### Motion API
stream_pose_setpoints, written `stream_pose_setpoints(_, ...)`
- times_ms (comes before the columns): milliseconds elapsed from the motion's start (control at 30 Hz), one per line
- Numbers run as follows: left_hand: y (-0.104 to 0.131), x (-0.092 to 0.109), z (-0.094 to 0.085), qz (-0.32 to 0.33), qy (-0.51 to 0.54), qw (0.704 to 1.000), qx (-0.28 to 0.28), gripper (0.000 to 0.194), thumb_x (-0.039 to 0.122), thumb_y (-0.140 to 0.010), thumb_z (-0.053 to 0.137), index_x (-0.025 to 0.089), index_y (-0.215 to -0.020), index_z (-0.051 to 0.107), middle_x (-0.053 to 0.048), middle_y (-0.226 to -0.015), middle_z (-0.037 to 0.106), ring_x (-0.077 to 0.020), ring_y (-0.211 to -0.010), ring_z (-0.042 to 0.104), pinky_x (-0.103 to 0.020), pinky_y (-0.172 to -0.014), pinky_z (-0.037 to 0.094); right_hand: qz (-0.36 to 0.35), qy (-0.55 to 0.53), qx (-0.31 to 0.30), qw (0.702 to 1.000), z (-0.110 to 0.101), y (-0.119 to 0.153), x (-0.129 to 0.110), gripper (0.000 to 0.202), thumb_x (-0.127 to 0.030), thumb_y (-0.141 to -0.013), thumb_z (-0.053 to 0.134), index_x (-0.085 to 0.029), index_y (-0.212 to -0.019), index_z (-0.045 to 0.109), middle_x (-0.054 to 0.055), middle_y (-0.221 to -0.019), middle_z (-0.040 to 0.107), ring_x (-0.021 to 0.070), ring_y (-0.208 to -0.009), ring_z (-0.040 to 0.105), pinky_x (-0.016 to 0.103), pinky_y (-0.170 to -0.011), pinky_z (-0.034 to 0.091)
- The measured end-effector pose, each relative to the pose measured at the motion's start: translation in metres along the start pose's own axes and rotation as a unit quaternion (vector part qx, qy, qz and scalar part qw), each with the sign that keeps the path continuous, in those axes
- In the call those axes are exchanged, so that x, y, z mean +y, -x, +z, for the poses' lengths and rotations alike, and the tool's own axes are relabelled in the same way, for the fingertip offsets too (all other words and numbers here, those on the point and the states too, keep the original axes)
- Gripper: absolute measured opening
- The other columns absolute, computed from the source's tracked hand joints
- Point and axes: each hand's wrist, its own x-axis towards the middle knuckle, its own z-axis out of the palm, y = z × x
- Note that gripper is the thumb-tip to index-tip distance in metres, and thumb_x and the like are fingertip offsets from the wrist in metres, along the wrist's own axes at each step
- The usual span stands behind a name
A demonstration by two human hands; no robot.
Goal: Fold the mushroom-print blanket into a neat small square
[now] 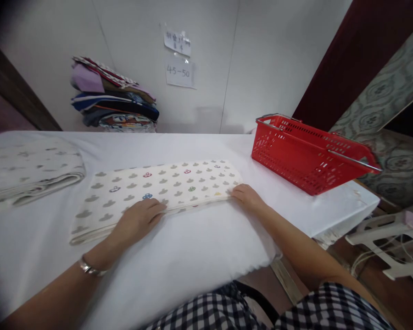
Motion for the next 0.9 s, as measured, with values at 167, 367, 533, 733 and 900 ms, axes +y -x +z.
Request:
stream_pose_setpoints(167, 0.000, 0.001, -0.003, 0.005, 0.013, 1.000, -0.001, 0.019, 0.022, -0.090, 0.042, 0.019, -0.091, 0.061, -0.006, -0.091, 0.061, -0.0193, -0.082, 0.055, -0.033, -0.069, 0.043, -0.003, 0.017, -0.007, 1.000, 0.001, 0.002, -0.002, 0.029, -0.035, -0.095, 0.042, -0.020, -0.101, 0.067, 0.012, -0.099, 0.066, 0.0230, -0.092, 0.059, 0.040, -0.080, 0.049)
stream_pose_setpoints(367, 0.001, 0.004, -0.006, -0.012, 0.016, 1.000, 0.012, 0.013, 0.024, -0.086, 0.051, 0.021, -0.095, 0.061, -0.007, -0.095, 0.061, -0.0207, -0.085, 0.054, -0.036, -0.072, 0.045, 0.009, 0.024, 0.024, 0.999, 0.009, 0.006, -0.003, 0.027, -0.029, -0.094, 0.043, -0.023, -0.108, 0.065, 0.012, -0.103, 0.066, 0.0246, -0.097, 0.060, 0.043, -0.084, 0.050)
stream_pose_setpoints(533, 0.001, 0.007, -0.009, -0.015, -0.006, 1.000, 0.000, 0.015, 0.018, -0.087, 0.046, 0.020, -0.082, 0.060, -0.004, -0.084, 0.061, -0.0186, -0.077, 0.054, -0.033, -0.066, 0.043, 0.013, 0.019, 0.037, 0.999, 0.014, 0.010, 0.000, 0.027, -0.027, -0.093, 0.044, -0.026, -0.110, 0.065, 0.009, -0.102, 0.068, 0.0243, -0.094, 0.062, 0.044, -0.081, 0.053)
stream_pose_setpoints(733, 0.002, 0.007, -0.014, -0.019, 0.033, 0.999, 0.002, 0.020, 0.025, -0.089, 0.047, 0.019, -0.076, 0.061, -0.003, -0.082, 0.060, -0.0163, -0.076, 0.054, -0.031, -0.065, 0.044, 0.029, -0.020, 0.019, 0.999, 0.003, 0.002, -0.003, 0.023, -0.029, -0.089, 0.049, -0.026, -0.102, 0.068, 0.009, -0.104, 0.067, 0.0250, -0.095, 0.063, 0.045, -0.083, 0.054)
stream_pose_setpoints(900, 0.003, 0.001, -0.019, -0.074, 0.044, 0.995, 0.060, 0.032, 0.028, -0.094, 0.037, 0.020, -0.074, 0.061, -0.003, -0.079, 0.061, -0.0152, -0.074, 0.055, -0.029, -0.063, 0.044, 0.056, -0.103, 0.027, 0.993, -0.003, -0.036, -0.018, 0.022, -0.031, -0.091, 0.048, -0.027, -0.100, 0.068, 0.006, -0.108, 0.067, 0.0231, -0.102, 0.062, 0.041, -0.087, 0.054)
